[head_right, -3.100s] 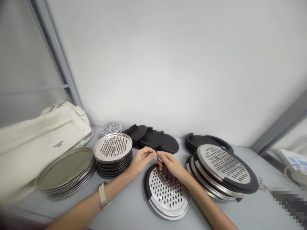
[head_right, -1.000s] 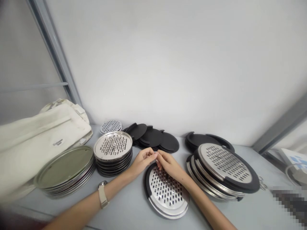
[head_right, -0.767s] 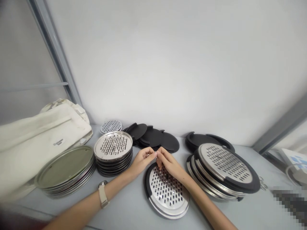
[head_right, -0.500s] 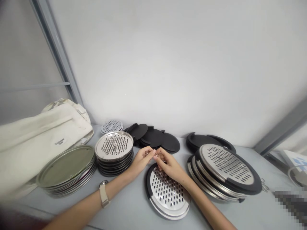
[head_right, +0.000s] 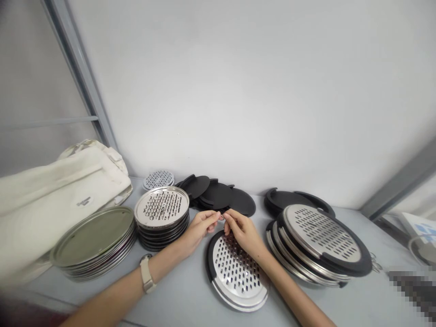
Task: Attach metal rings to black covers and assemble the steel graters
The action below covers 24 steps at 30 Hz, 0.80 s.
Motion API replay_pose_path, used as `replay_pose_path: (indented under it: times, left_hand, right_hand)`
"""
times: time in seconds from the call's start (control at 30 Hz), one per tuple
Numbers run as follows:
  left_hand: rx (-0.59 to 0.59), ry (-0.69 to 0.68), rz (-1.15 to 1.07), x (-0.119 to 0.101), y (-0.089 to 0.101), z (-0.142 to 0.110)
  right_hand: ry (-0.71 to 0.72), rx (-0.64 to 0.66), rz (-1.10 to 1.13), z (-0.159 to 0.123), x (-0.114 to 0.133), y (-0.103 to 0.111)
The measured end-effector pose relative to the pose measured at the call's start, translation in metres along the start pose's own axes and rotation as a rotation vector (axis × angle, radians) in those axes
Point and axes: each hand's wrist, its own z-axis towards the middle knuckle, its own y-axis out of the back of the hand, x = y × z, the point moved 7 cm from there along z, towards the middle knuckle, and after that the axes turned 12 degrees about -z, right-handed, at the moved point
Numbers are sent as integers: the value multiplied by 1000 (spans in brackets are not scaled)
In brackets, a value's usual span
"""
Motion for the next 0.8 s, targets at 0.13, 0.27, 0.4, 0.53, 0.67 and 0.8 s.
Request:
replay_pose_path:
  times: [0.13, 0.27, 0.4, 0.53, 0.67, 0.8]
  left_hand:
    - [39, 101, -100, 9, -2, 1]
    - [67, 167, -136, 9, -5, -1]
    - [69, 157, -56, 6, -5, -3]
    - [79, 143, -24, 5, -5, -4]
    - [89, 134, -4, 6, -5, -3]
    - [93, 148, -21, 9, -3, -1]
  right_hand:
    - [8, -4, -29, 0, -1, 1]
    - [29, 53, -61, -2, -1, -3]
    - [119, 48, -229, -3, 5, -3]
    - [186, 36, -380, -3, 7, -2]
    - [209, 53, -441, -3, 4, -2]
    - [216, 73, -376, -3, 7, -1]
